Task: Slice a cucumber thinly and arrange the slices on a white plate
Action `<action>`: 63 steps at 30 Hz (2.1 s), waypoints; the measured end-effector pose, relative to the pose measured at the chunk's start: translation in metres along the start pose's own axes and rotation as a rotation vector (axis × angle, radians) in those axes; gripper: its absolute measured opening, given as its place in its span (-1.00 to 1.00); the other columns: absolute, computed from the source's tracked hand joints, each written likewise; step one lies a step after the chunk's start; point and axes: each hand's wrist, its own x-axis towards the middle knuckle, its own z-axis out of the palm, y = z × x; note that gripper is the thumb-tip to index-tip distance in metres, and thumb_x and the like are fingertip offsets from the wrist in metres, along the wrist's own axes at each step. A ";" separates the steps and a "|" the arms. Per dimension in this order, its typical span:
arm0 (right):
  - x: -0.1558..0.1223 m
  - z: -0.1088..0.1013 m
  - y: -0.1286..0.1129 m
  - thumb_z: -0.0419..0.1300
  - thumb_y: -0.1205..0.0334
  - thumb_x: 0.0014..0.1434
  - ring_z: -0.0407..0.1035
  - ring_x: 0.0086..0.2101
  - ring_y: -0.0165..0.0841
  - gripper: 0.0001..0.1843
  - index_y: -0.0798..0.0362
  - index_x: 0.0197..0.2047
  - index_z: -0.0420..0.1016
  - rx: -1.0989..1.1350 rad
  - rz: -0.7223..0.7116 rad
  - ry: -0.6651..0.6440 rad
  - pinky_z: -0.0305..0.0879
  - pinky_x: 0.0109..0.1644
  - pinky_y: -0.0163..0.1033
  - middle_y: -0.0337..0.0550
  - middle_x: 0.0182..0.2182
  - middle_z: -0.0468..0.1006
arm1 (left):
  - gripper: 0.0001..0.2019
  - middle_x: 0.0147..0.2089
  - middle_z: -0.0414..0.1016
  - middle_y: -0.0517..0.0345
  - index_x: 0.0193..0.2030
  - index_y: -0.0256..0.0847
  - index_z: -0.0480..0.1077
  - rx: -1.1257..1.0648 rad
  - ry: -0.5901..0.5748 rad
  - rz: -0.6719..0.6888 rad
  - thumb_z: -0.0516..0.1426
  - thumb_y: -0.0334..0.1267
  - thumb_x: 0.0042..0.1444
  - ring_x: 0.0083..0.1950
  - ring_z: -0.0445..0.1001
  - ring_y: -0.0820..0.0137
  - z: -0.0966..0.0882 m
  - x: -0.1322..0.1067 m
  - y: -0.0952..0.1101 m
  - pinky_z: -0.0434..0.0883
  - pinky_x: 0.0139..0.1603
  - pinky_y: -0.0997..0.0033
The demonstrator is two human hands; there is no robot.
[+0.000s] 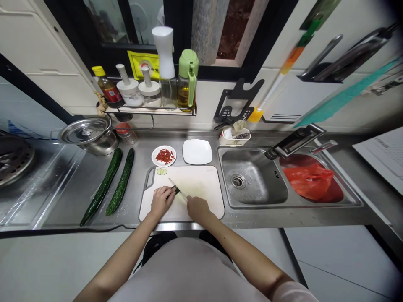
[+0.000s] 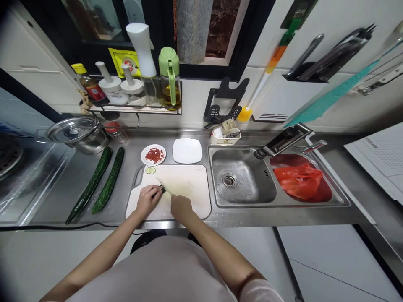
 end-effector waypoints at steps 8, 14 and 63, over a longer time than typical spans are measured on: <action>-0.002 -0.002 0.000 -0.09 0.35 0.27 0.47 -0.19 -0.20 -0.72 0.15 -0.06 0.38 0.003 0.006 -0.013 0.31 -0.21 -0.19 0.09 -0.23 0.55 | -0.80 -0.20 0.53 0.08 -0.14 -0.08 0.49 0.009 0.010 -0.006 0.05 -0.17 0.24 -0.12 0.46 0.32 0.001 -0.001 0.000 0.33 -0.06 0.21; -0.004 -0.002 -0.001 -0.09 0.36 0.27 0.47 -0.20 -0.20 -0.72 0.14 -0.06 0.37 0.000 0.008 -0.010 0.30 -0.23 -0.20 0.09 -0.25 0.55 | -0.78 -0.20 0.53 0.06 -0.13 -0.09 0.50 0.014 0.018 -0.007 0.05 -0.17 0.24 -0.12 0.46 0.31 0.002 -0.001 -0.001 0.33 -0.06 0.22; 0.010 0.008 0.001 -0.08 0.40 0.24 0.46 -0.13 -0.18 -0.69 0.17 -0.04 0.40 -0.008 -0.026 -0.047 0.32 -0.15 -0.18 0.13 -0.18 0.55 | -0.79 -0.19 0.54 0.09 -0.17 -0.09 0.50 0.037 -0.056 -0.023 0.05 -0.16 0.24 -0.11 0.46 0.33 -0.001 0.002 -0.002 0.28 -0.06 0.25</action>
